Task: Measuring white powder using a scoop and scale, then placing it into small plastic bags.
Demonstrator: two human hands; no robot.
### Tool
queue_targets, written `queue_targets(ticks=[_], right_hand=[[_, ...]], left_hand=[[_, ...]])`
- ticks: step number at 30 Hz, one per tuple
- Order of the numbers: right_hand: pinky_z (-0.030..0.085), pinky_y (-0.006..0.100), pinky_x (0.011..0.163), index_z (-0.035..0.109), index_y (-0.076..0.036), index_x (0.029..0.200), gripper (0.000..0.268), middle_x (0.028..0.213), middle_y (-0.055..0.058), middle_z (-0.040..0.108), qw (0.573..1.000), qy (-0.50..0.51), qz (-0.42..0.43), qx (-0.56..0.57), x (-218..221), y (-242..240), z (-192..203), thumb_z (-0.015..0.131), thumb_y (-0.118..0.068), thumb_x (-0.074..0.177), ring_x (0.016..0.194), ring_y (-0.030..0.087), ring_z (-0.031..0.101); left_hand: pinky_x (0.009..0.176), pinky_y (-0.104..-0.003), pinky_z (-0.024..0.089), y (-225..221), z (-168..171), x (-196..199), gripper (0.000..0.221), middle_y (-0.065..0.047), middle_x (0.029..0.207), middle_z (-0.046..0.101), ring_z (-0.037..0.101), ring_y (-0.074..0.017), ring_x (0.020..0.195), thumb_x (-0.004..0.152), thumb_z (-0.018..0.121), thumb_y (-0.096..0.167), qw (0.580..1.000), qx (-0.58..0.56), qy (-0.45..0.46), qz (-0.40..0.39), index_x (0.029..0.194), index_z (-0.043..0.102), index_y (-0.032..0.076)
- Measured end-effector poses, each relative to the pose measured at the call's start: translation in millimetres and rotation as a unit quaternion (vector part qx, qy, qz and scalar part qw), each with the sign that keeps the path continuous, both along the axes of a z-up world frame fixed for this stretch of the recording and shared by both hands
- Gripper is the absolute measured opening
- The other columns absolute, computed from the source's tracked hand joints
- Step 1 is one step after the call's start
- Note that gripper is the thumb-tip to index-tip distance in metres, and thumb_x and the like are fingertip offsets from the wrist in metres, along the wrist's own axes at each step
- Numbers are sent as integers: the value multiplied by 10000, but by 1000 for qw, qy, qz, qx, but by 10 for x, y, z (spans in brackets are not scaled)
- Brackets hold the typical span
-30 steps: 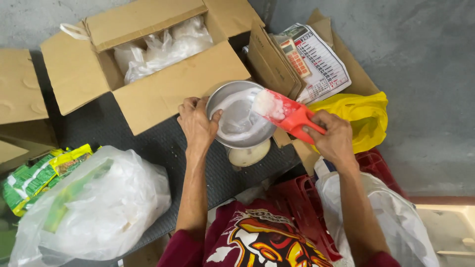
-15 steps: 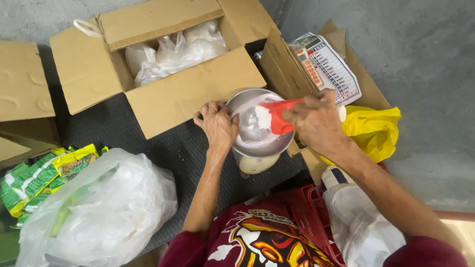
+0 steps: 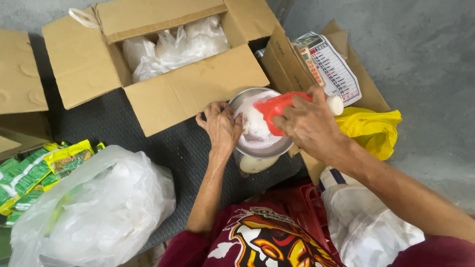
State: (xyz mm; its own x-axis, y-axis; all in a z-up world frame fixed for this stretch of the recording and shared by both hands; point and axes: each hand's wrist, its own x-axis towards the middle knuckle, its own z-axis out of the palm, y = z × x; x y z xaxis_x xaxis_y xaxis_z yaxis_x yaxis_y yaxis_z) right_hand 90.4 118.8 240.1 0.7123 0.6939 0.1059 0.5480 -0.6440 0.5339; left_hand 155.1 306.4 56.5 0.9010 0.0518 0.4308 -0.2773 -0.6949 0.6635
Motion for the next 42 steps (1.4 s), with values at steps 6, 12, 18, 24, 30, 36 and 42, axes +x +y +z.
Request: queue_targets(ticks=[6,12,18,24,30,36,42], right_hand=[[368,488,904,690,-211,867,86,735,-50,606,999,7,-23,44,-25,-252,-45,671,-154,806,869,175,614],[366,471,902,703,-214,934,217,772,-38,625,987,-9,-92,133,-205,-354,-112,659,-77,771,853,180,613],[372,455,872,694,-206,951,231,820,-28,651,961,-39,-164,222,-325,-403,-350,668,-85,755,871,189,622],[383,464,889,699,-205,950,234,797,-29,646,957,-45,-179,225,-400,-392,-312,698,-78,755,873,188,632],[394,478,903,728,-205,1024,357,833,-16,683,943,-28,-187,273,-472,-395,-338,696,-44,707,854,207,626],[388,478,888,731,-188,1027,288,920,0,735,914,-16,-227,337,-564,-474,-462,726,-91,756,887,227,644],[393,466,917,703,-153,977,201,906,9,721,855,-37,-298,423,-932,-585,-773,780,-155,790,949,245,659]], left_hand=[[1021,-682,251,-7,50,-35,229,-108,1136,635,503,-343,1212,777,801,214,1000,-11,0,-11,912,772,32],[1028,-697,238,-40,45,-42,251,-115,1143,624,504,-339,1217,781,798,215,1000,-10,9,-22,968,780,48],[1068,-694,233,-104,-3,-13,245,-106,1160,627,520,-316,1223,805,786,203,999,-36,34,10,1009,762,69],[1074,-692,216,-102,9,-34,243,-115,1166,627,510,-325,1214,805,787,205,999,-38,23,0,1015,767,84],[1088,-685,213,-60,-57,-32,257,-106,1177,632,508,-333,1231,818,776,202,998,-41,35,-11,1055,767,103],[1072,-672,206,-80,-15,-54,344,-127,1204,612,496,-350,1240,785,772,174,998,-54,26,-27,1121,736,107],[1140,-655,184,-302,267,-250,324,-87,1185,626,535,-288,1258,839,643,33,994,-91,-1,-66,1131,734,138]])
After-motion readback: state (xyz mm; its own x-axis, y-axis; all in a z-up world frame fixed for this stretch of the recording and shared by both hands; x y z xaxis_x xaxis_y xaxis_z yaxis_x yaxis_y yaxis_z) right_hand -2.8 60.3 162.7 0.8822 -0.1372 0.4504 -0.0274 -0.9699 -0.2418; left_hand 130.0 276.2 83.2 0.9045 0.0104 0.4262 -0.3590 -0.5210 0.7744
